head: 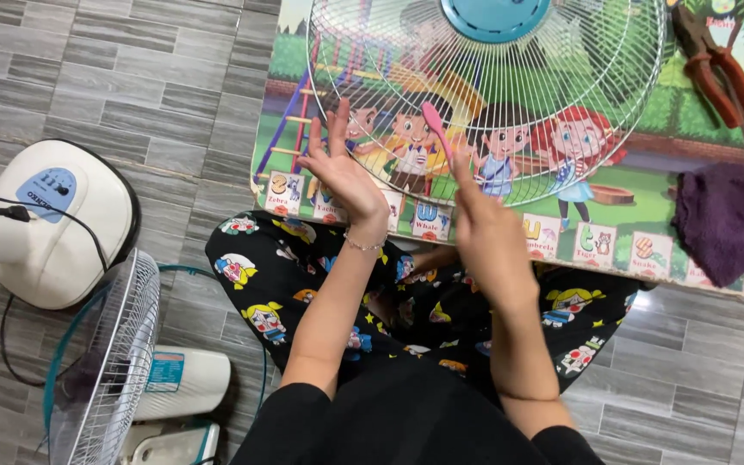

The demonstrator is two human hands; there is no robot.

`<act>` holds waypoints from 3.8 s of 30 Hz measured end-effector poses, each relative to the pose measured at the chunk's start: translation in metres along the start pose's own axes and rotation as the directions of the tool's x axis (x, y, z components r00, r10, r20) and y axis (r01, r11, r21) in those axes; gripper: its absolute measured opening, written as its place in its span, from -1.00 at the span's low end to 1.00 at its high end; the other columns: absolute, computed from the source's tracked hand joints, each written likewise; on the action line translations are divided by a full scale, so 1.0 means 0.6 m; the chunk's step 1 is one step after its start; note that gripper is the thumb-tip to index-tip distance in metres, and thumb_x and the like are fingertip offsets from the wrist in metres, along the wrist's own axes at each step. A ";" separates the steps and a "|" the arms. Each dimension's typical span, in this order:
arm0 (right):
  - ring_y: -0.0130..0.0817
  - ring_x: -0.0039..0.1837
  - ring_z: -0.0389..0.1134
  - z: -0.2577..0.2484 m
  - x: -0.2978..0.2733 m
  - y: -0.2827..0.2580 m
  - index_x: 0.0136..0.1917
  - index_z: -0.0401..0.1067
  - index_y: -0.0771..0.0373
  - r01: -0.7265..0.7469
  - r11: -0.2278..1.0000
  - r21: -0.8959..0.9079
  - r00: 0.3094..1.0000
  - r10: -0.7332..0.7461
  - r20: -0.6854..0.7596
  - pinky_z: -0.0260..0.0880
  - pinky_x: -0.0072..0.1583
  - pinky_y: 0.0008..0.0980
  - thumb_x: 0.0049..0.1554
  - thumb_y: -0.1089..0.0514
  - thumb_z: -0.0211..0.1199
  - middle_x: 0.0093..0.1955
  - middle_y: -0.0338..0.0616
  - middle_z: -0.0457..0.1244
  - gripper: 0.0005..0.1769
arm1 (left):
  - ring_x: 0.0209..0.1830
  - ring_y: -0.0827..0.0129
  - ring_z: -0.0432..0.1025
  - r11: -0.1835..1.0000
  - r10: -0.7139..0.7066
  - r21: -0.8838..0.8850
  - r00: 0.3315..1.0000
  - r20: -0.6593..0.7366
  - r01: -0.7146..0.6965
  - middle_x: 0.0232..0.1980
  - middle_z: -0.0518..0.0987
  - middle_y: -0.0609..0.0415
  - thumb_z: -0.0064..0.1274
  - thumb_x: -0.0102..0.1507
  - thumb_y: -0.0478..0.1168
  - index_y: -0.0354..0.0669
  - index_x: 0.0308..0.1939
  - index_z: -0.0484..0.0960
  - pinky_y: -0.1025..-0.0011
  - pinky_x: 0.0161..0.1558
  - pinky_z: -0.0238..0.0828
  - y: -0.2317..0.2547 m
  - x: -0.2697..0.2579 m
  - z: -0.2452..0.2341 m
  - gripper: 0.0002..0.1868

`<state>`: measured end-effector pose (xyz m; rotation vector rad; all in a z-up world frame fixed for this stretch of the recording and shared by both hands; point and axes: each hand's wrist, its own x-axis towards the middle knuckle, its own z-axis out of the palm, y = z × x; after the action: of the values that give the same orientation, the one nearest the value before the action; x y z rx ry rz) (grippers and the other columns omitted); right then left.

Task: Repairing a fan grill by using a small tool to adjust or clean the wire mesh

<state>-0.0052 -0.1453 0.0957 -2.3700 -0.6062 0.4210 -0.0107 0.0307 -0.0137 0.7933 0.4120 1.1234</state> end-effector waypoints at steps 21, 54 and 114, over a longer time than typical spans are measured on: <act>0.27 -0.24 0.43 0.039 -0.068 -0.010 0.65 -0.05 -0.12 0.118 0.958 -0.260 0.989 -0.090 0.117 0.41 -0.21 0.13 0.30 0.13 -0.09 -0.29 0.21 0.34 -0.32 | 0.72 0.05 -0.17 0.997 -0.018 0.080 1.000 -0.007 0.019 0.54 0.30 -0.27 -0.70 0.51 0.36 -0.18 0.60 -0.04 0.20 0.66 -0.64 0.015 -0.004 0.016 -0.18; -0.25 -0.42 0.28 -0.013 0.016 -0.037 0.66 -0.03 0.01 0.127 0.975 -0.185 0.989 -0.110 0.097 0.29 -0.34 -0.34 0.31 0.23 -0.14 -0.43 -0.03 0.27 -0.34 | 0.64 0.23 -0.01 0.986 -0.061 0.155 0.997 0.041 0.054 0.50 0.38 -0.18 -0.64 0.52 0.32 -0.11 0.50 0.22 0.23 0.61 -0.45 0.018 -0.006 0.017 -0.26; -0.28 -0.43 0.35 0.022 0.019 -0.069 0.66 -0.12 0.04 0.276 0.860 -0.428 0.950 -0.176 0.259 0.38 -0.39 -0.37 0.21 0.39 -0.03 -0.37 0.01 0.33 -0.18 | 0.58 0.13 0.11 0.947 -0.002 0.322 0.999 0.034 -0.009 0.31 0.52 -0.14 -0.61 0.55 0.19 -0.15 0.27 0.53 0.18 0.59 -0.27 0.030 -0.006 0.035 -0.33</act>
<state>-0.0143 -0.1040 0.1115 -2.6693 -1.1897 0.4664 -0.0098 0.0235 0.0135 1.0984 0.5751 1.0572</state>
